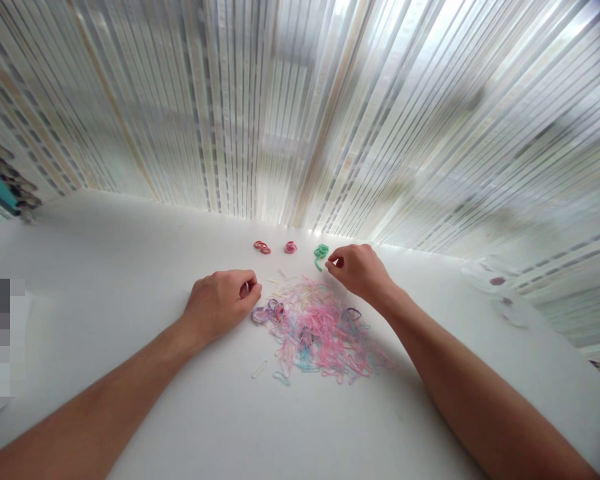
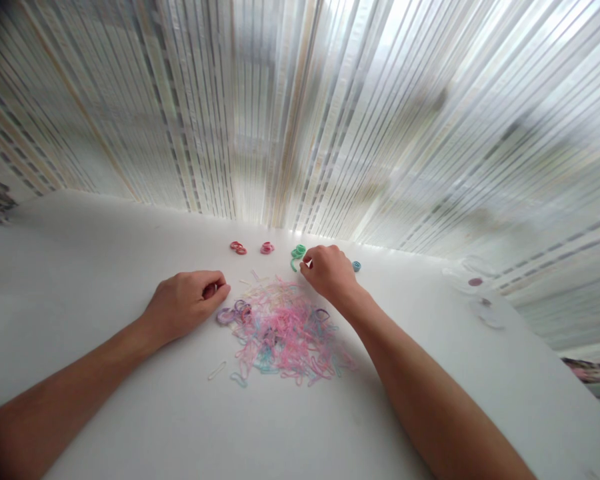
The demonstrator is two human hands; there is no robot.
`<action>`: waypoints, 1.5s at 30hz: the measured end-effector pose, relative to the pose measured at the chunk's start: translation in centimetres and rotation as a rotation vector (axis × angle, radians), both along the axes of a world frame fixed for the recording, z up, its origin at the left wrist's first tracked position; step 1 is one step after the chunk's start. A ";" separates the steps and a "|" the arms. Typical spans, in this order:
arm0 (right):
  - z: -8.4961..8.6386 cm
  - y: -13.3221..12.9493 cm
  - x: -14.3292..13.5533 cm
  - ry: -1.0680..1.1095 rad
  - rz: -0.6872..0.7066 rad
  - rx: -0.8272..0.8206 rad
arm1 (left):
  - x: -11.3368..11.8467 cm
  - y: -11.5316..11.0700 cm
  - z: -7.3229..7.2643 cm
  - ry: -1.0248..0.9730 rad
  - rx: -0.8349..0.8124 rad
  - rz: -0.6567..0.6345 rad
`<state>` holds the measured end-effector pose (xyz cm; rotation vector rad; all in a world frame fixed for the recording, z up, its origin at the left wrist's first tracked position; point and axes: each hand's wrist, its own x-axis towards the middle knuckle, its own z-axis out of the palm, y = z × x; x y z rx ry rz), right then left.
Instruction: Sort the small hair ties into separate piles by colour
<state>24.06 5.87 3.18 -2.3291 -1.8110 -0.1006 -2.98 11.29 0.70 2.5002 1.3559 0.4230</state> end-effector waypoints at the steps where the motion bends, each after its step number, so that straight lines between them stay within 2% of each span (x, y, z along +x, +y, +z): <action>1: 0.1 0.0 0.0 0.002 0.004 0.001 | 0.0 0.0 0.0 -0.001 -0.001 0.000; 11: 1.1 -0.5 -0.2 0.024 0.013 0.028 | 0.0 0.0 0.0 0.001 0.011 -0.001; 16: 2.7 -1.2 -0.1 0.057 0.045 0.096 | -0.1 0.1 -0.1 0.015 0.029 -0.010; 23: 5.6 -3.7 0.6 0.126 0.101 0.216 | -0.1 0.1 -0.1 0.029 0.046 -0.013; 28: 6.3 -6.3 0.8 0.211 0.111 0.178 | -0.1 0.1 0.0 0.020 0.039 -0.017; 32: 5.4 -8.6 1.2 0.215 0.121 0.188 | -0.1 0.0 0.0 0.009 0.027 -0.017; 37: 1.9 -10.7 2.1 0.365 0.038 0.323 | -0.1 -0.1 0.0 0.005 0.033 -0.022; 41: -1.2 -10.6 2.2 0.492 0.010 0.463 | -0.2 -0.1 0.0 0.010 0.037 -0.012; 45: -3.0 -9.9 1.9 0.551 0.044 0.534 | -0.2 0.0 0.0 0.016 0.046 -0.010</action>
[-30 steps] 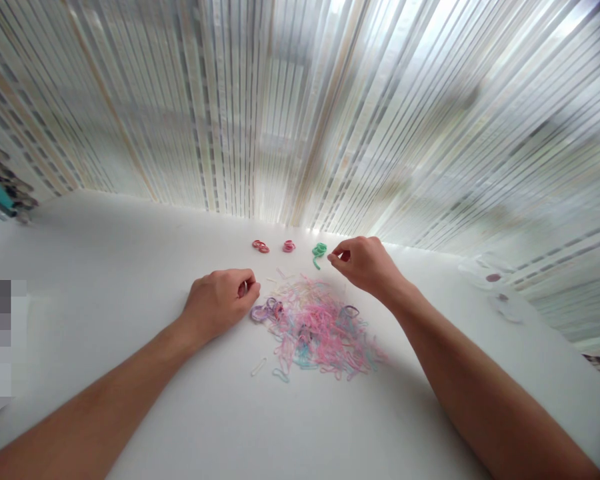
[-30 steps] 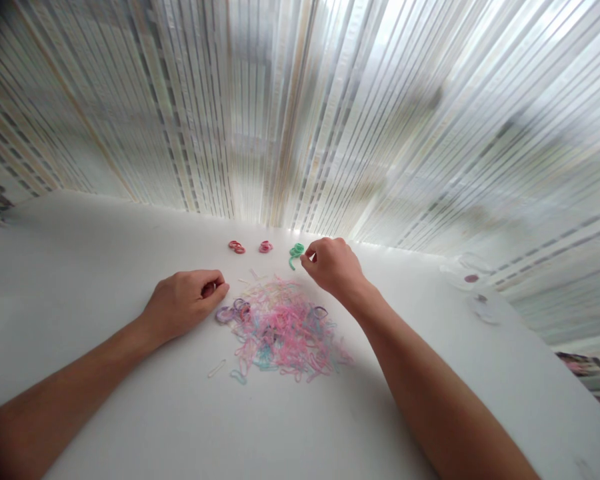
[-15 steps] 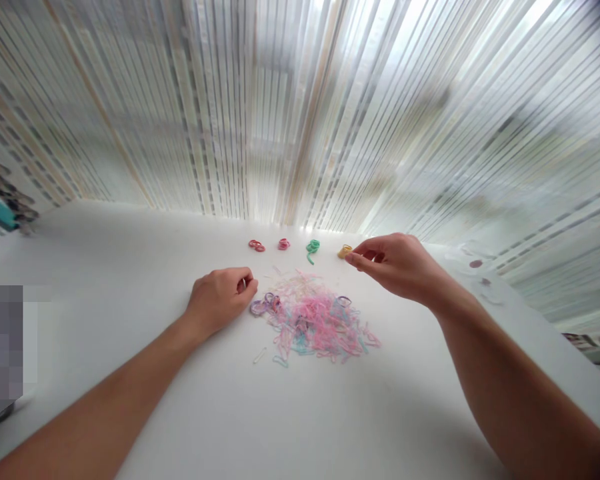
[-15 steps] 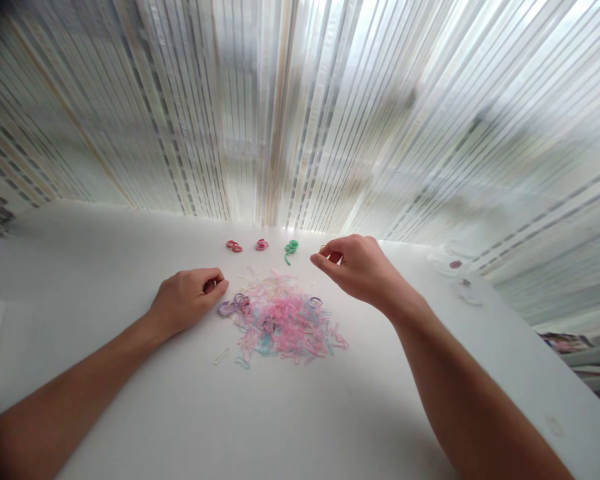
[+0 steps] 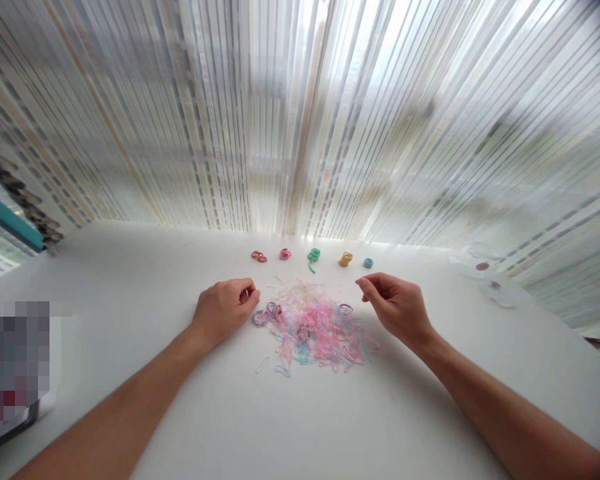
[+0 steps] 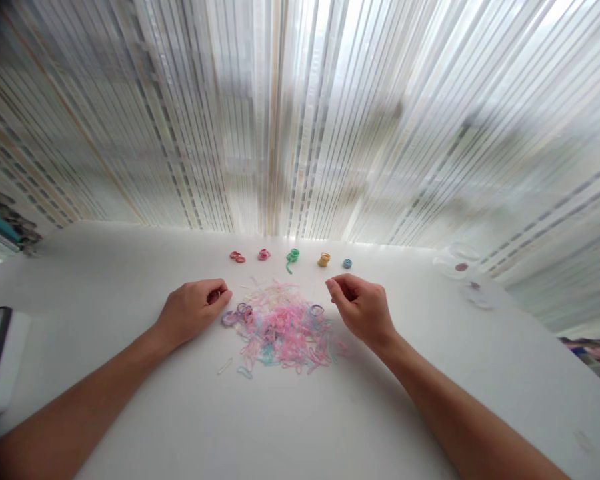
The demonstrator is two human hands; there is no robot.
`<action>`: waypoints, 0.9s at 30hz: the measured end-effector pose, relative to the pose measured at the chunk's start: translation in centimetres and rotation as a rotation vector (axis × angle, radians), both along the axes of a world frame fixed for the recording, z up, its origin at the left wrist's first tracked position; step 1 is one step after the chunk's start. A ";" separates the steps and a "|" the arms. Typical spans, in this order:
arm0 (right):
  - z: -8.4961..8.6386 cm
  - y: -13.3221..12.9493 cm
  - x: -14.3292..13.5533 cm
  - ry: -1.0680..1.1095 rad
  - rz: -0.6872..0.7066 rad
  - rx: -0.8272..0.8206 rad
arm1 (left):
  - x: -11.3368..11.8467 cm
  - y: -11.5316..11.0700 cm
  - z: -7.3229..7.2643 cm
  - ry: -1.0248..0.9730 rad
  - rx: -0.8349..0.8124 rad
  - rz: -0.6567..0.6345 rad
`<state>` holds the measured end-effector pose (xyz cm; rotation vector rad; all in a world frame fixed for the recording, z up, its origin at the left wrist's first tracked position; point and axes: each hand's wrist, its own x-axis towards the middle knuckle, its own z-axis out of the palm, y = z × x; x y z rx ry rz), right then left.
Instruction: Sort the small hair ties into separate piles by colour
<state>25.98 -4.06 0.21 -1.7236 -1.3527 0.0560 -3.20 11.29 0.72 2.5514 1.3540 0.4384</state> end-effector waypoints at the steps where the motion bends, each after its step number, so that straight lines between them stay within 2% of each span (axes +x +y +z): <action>1: -0.3 0.1 0.0 0.004 0.002 0.014 | 0.0 0.0 0.0 0.000 0.000 -0.004; 8: -1.2 -0.1 0.4 0.014 0.025 0.051 | 0.0 0.0 0.2 0.010 -0.015 -0.002; 27: -1.3 -0.1 0.5 -0.050 0.098 -0.019 | 0.1 0.3 0.4 0.075 -0.052 0.022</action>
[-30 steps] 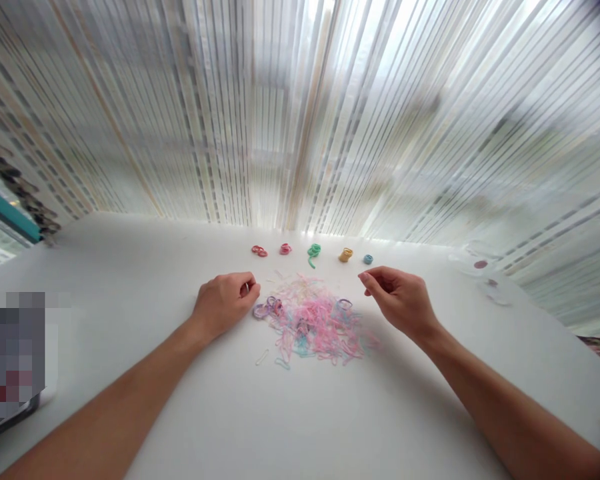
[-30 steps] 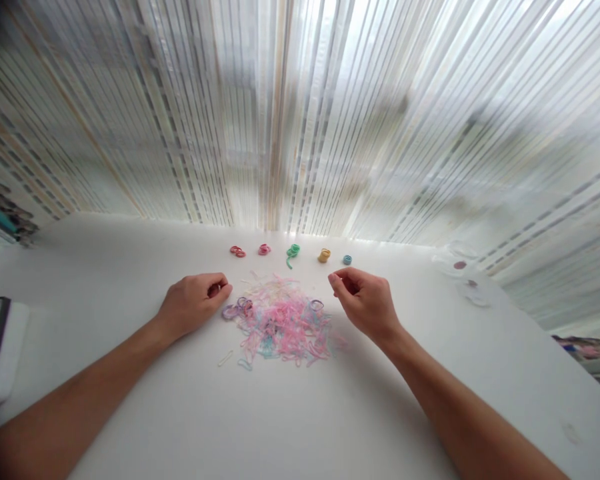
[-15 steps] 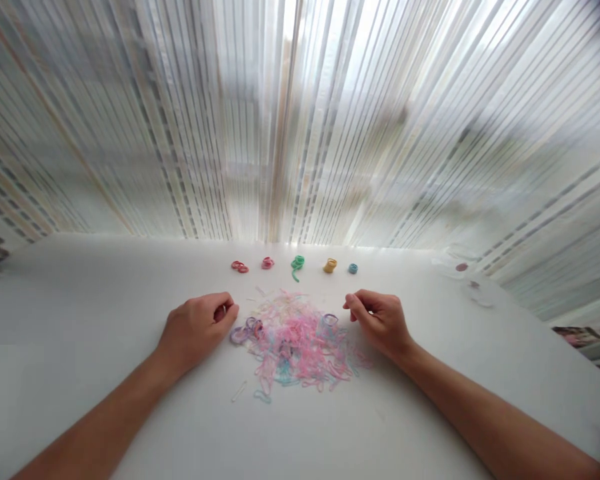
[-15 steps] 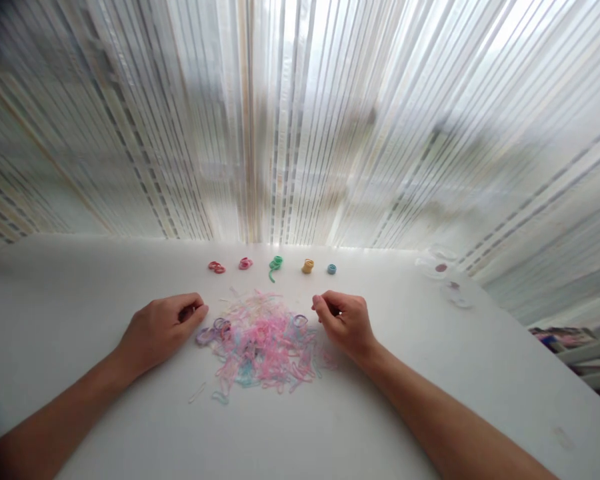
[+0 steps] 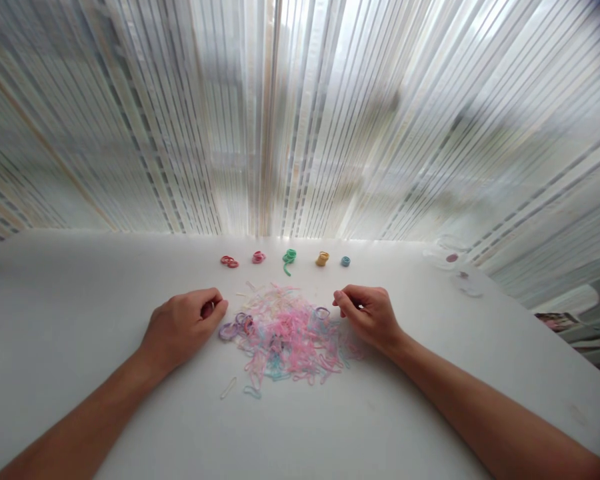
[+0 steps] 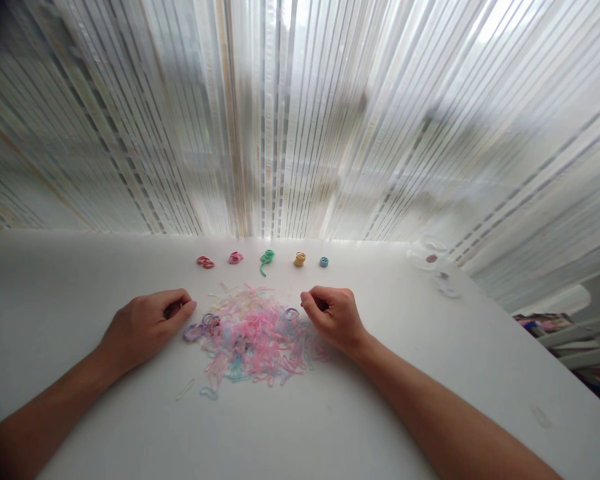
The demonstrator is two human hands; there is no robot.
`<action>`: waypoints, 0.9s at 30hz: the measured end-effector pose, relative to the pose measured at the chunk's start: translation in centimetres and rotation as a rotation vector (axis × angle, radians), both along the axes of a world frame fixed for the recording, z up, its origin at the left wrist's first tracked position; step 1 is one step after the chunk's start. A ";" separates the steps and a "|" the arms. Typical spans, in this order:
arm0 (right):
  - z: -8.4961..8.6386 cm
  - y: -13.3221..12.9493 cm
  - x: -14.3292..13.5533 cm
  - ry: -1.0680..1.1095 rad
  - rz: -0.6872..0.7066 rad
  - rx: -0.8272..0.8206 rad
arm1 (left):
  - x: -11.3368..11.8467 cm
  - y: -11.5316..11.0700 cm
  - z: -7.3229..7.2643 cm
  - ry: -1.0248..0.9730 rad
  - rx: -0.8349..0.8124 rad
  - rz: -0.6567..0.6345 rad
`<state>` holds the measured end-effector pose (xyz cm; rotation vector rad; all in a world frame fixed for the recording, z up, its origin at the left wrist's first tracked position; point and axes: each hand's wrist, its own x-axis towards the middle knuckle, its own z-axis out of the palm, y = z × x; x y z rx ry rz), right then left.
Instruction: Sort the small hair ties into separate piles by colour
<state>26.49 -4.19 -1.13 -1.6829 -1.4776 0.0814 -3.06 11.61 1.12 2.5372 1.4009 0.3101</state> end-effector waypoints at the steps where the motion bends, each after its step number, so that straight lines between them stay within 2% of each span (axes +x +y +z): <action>1: 0.0 0.0 0.0 0.000 0.008 -0.007 | 0.0 0.0 0.0 -0.002 0.000 -0.003; 10: 0.1 0.0 0.2 0.121 0.144 -0.123 | 0.2 -0.1 0.1 -0.001 -0.006 0.005; 17: 0.5 -0.1 0.4 0.223 0.373 -0.291 | 0.1 -0.1 0.1 -0.014 0.005 0.011; 27: 0.3 -0.2 0.5 0.186 0.364 -0.355 | 0.2 -0.2 -0.1 -0.045 0.010 0.011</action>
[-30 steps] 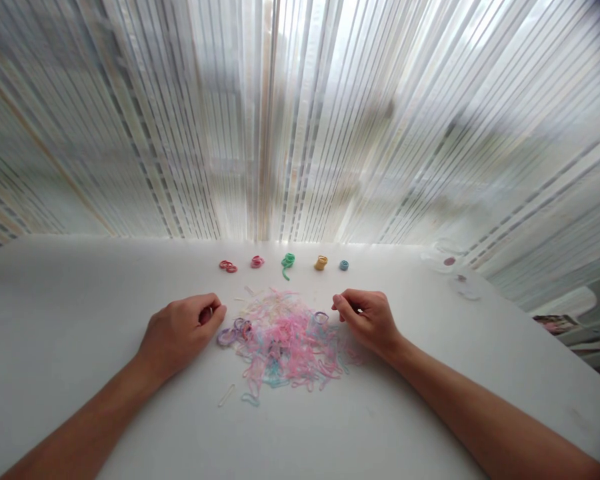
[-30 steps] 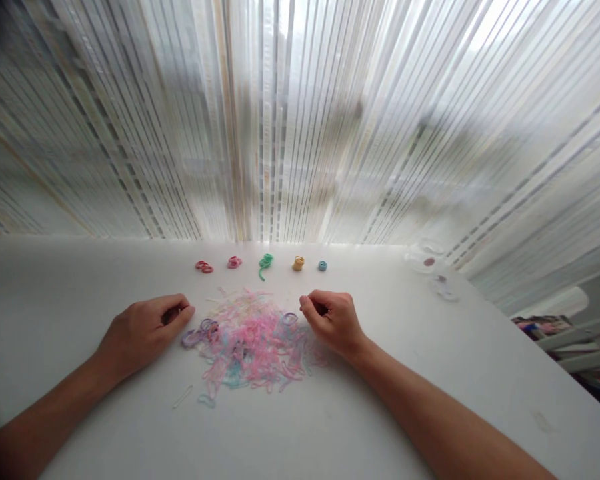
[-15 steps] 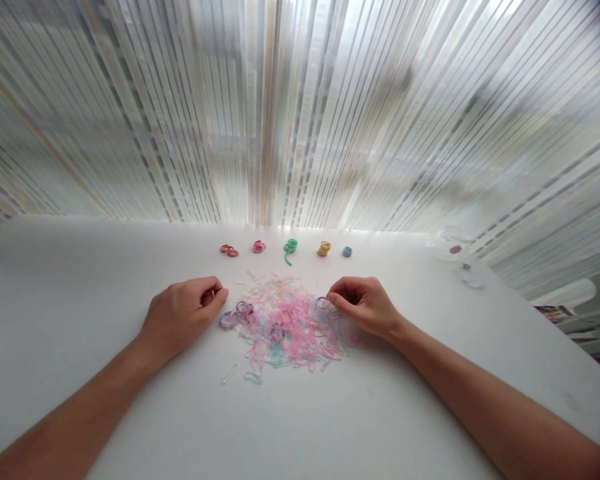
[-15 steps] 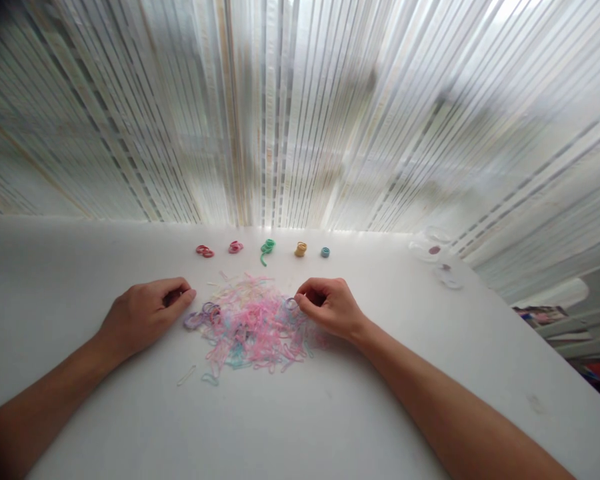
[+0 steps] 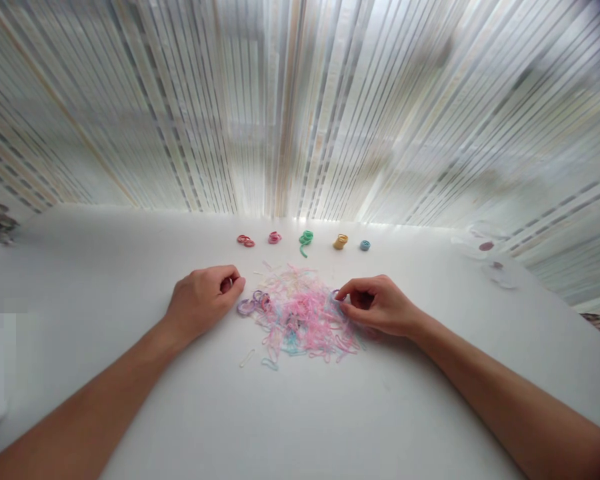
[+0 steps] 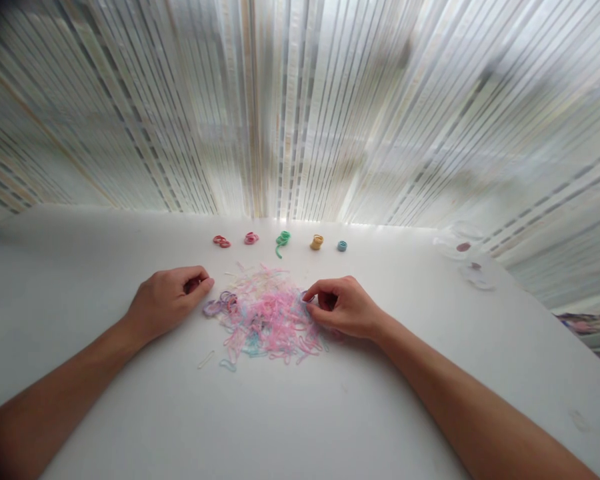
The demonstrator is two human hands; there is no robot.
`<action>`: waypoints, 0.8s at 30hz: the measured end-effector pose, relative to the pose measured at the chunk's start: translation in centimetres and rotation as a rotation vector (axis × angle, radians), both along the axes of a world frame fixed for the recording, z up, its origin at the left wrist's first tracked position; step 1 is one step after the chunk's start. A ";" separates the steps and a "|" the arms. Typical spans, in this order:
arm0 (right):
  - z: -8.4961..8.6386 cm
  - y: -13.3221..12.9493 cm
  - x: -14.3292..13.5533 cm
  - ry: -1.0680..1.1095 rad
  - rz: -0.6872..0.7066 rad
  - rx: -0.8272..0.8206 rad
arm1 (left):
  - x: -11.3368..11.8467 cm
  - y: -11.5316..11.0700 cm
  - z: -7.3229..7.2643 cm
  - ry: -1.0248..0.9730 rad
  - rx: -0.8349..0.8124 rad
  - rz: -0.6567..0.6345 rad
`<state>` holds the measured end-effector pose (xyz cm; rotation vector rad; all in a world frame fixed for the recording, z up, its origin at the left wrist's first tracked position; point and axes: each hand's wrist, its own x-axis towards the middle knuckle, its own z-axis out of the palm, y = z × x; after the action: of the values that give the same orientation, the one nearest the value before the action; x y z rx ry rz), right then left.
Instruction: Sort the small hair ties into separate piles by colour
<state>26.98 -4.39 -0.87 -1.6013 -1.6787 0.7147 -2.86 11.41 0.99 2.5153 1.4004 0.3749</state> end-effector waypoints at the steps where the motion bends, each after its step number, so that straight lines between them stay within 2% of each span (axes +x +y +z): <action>1: -0.1 0.0 0.1 0.004 -0.004 0.007 | 0.0 0.0 0.0 0.002 0.001 0.000; 7: -0.4 0.2 0.6 0.168 -0.054 0.001 | 0.0 -0.1 0.1 0.007 -0.004 0.007; 13: -0.2 1.0 1.2 0.468 -0.245 0.047 | 0.0 0.0 0.1 0.016 -0.002 0.004; 17: -0.2 1.3 1.4 0.635 -0.302 0.052 | -0.1 0.1 0.1 0.032 -0.004 0.004; 24: 0.0 1.4 1.3 0.669 -0.304 0.048 | -0.2 0.2 0.1 0.049 -0.007 0.000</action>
<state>28.29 -3.01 -0.89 -1.3355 -0.9414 0.9114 -3.03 11.59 1.07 2.5349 1.4167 0.3100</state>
